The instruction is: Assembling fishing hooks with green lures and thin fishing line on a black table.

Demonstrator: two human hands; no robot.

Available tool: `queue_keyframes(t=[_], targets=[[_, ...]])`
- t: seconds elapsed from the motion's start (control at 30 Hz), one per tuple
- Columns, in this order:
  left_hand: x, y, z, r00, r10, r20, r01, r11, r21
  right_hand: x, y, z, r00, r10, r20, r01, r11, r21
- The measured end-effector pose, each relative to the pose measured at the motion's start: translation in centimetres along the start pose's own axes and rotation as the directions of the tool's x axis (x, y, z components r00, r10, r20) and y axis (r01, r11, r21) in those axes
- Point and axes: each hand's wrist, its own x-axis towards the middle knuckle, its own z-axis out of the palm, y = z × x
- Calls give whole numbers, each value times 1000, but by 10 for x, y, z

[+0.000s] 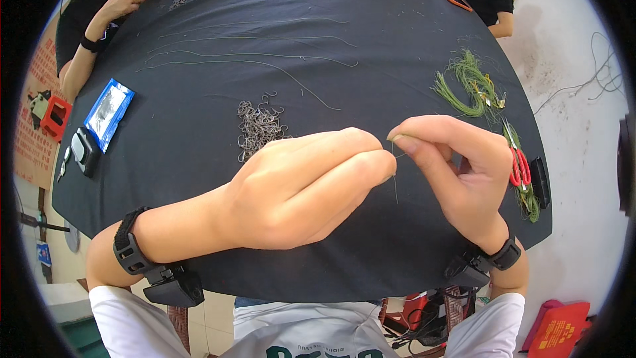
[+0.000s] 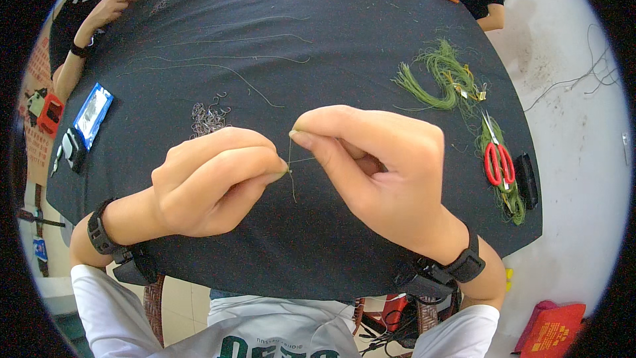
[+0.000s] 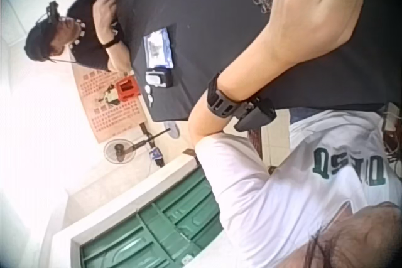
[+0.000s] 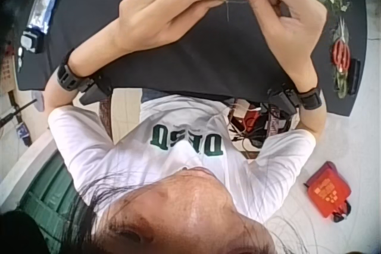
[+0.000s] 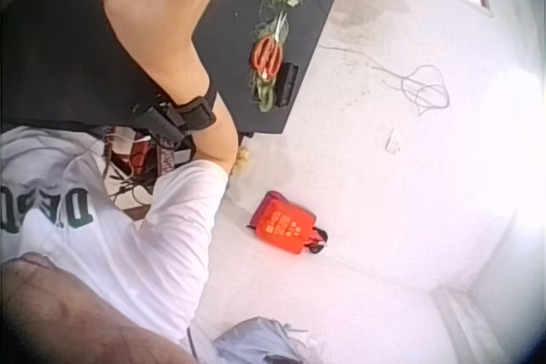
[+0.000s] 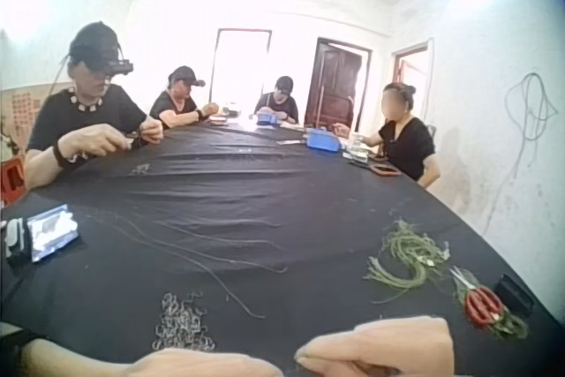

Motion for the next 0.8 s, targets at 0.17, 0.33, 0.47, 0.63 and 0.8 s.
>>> queue_keyframes(t=[0.17, 0.33, 0.47, 0.63, 0.8], targets=[[2, 4, -5, 1000, -7, -4, 7, 1000, 19, -3, 5, 4, 957, 230, 176, -275, 911, 306], [4, 4, -6, 1000, 0, -22, 1, 999, 36, -9, 5, 9, 939, 238, 249, -323, 859, 398], [4, 3, -6, 999, -21, -29, 23, 998, 53, -4, -1, 8, 960, 119, 255, -179, 957, 229], [3, 2, -4, 999, -16, -45, 20, 996, 85, -3, -4, 8, 967, -125, 222, 120, 992, 39], [5, 3, -4, 994, -107, 11, 105, 988, 111, -10, -10, 13, 965, -205, 167, 216, 975, -51]])
